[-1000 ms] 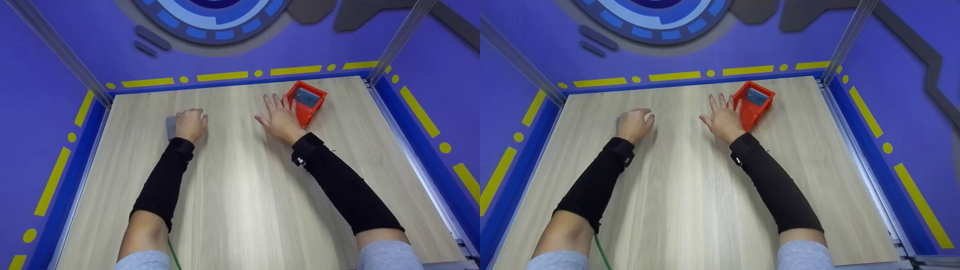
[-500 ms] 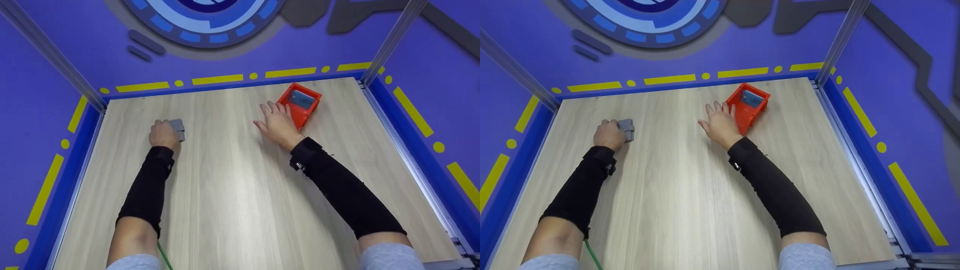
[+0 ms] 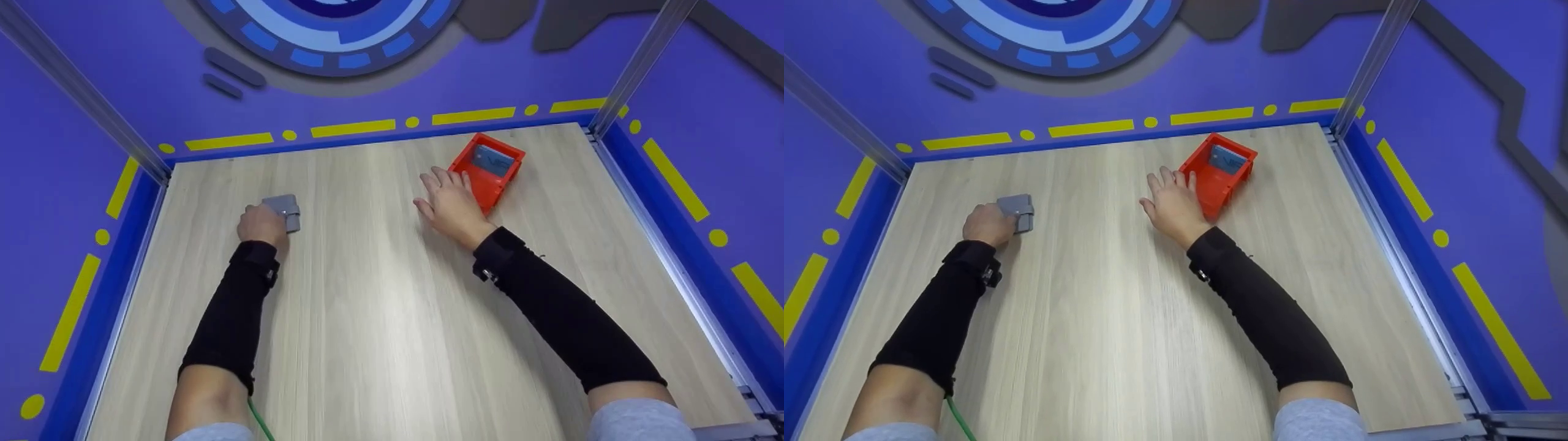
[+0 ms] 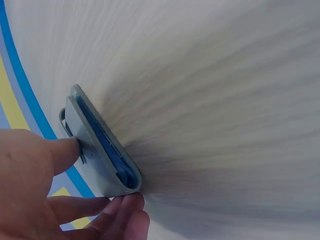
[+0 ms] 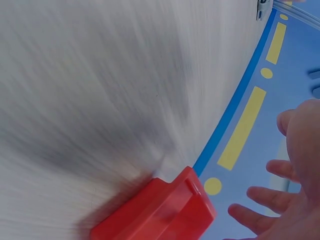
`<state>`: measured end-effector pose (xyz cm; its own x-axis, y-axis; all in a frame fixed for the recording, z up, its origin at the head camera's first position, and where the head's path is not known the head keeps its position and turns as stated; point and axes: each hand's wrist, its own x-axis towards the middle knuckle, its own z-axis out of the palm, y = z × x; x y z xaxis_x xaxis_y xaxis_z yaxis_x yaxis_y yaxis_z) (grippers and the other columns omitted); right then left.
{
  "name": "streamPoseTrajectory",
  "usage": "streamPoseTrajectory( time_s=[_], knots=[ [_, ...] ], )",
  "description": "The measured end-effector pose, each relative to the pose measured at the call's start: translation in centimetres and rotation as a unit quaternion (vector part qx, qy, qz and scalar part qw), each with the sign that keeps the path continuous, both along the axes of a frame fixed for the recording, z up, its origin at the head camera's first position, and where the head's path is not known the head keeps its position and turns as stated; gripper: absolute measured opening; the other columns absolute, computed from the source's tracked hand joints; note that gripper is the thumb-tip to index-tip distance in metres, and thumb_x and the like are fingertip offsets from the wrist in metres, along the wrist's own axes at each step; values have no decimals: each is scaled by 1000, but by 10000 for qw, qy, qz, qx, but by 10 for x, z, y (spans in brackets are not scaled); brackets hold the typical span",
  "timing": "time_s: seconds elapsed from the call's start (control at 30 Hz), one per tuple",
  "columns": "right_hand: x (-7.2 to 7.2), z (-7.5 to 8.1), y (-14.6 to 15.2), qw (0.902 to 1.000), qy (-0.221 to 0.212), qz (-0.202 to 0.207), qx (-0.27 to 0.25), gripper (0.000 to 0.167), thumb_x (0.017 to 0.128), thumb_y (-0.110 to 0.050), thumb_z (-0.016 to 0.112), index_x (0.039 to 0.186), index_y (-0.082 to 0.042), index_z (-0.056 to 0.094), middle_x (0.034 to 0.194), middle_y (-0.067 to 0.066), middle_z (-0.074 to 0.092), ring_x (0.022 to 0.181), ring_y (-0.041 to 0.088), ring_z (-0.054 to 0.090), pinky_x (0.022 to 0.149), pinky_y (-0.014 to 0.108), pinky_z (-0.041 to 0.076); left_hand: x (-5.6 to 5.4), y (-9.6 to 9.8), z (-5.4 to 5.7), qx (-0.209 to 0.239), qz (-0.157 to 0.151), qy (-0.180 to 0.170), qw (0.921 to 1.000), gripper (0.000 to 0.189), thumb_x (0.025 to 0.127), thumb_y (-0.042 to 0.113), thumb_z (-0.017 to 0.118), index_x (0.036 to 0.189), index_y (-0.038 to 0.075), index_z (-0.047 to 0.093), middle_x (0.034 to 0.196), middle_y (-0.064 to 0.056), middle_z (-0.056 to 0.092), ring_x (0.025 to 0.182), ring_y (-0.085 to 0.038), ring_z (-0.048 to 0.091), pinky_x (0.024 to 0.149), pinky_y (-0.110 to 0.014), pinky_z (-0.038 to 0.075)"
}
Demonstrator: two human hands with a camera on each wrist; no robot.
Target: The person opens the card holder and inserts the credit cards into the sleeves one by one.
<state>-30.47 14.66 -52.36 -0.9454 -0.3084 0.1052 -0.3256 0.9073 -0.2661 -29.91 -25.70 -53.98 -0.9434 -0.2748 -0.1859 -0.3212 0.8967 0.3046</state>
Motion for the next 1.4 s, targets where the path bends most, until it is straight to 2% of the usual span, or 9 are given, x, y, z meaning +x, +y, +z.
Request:
streamPoseTrajectory(
  time_s=[0.13,0.27,0.37,0.6,0.83,1.0,1.1,1.23,1.4],
  knots=[
    [1,1,0,10000,-5,20,31,65,113,-49,57,165,-11,46,173,20,42,159,43,41,134,70,22,-2,-4,-1,260,-29,87,9996,44,109,8,47,137,-20,63,138,-39,61,125,-51,67,107,-59,56],
    [2,0,1,9999,-58,106,-34,62,113,-45,57,163,-9,49,173,21,41,159,45,42,134,69,24,-3,-8,-1,939,223,110,9953,47,104,4,51,144,-20,57,143,-40,61,131,-51,64,111,-57,54],
    [2,-1,2,9998,-83,142,-123,58,113,-41,59,160,-7,52,172,22,42,158,45,42,135,66,24,-2,-8,1,1217,422,43,9917,51,100,2,55,146,-18,56,145,-39,63,133,-48,64,110,-55,55],
    [4,-2,3,9997,-167,164,-109,52,113,-37,58,156,-7,58,172,21,42,159,44,42,136,65,22,-2,-5,-3,1233,548,162,9907,46,99,9,54,137,-15,64,136,-36,69,113,-39,66,97,-50,56],
    [5,-2,3,9995,-154,204,-172,50,112,-34,59,153,-6,60,172,22,44,157,45,44,135,67,23,-4,-1,-6,1234,399,178,9914,50,100,14,58,140,-16,62,139,-36,68,123,-44,69,105,-52,56],
    [6,-2,4,9995,-166,212,-159,48,112,-33,60,151,-5,62,170,22,45,157,45,45,134,68,24,-4,0,0,1404,476,30,9889,47,99,16,61,135,-14,65,137,-33,70,113,-37,65,98,-46,55],
    [6,-3,4,9995,-218,199,-118,48,112,-34,60,151,-6,63,170,22,46,157,44,44,135,67,24,-2,2,7,1617,473,47,9857,49,100,18,61,138,-12,64,140,-31,68,117,-36,65,97,-44,55],
    [7,-2,4,9994,-253,188,-149,47,112,-35,59,150,-6,64,169,21,47,157,43,44,135,65,25,1,7,17,1857,370,175,9818,51,100,18,57,143,-8,63,144,-29,66,124,-38,64,100,-47,57],
    [8,2,3,9988,-280,311,-248,44,113,-35,59,146,-7,67,166,20,52,153,40,49,132,55,38,4,19,25,2050,264,502,9771,47,100,19,58,140,-3,65,136,-22,69,120,-34,65,101,-47,55]
  ],
)
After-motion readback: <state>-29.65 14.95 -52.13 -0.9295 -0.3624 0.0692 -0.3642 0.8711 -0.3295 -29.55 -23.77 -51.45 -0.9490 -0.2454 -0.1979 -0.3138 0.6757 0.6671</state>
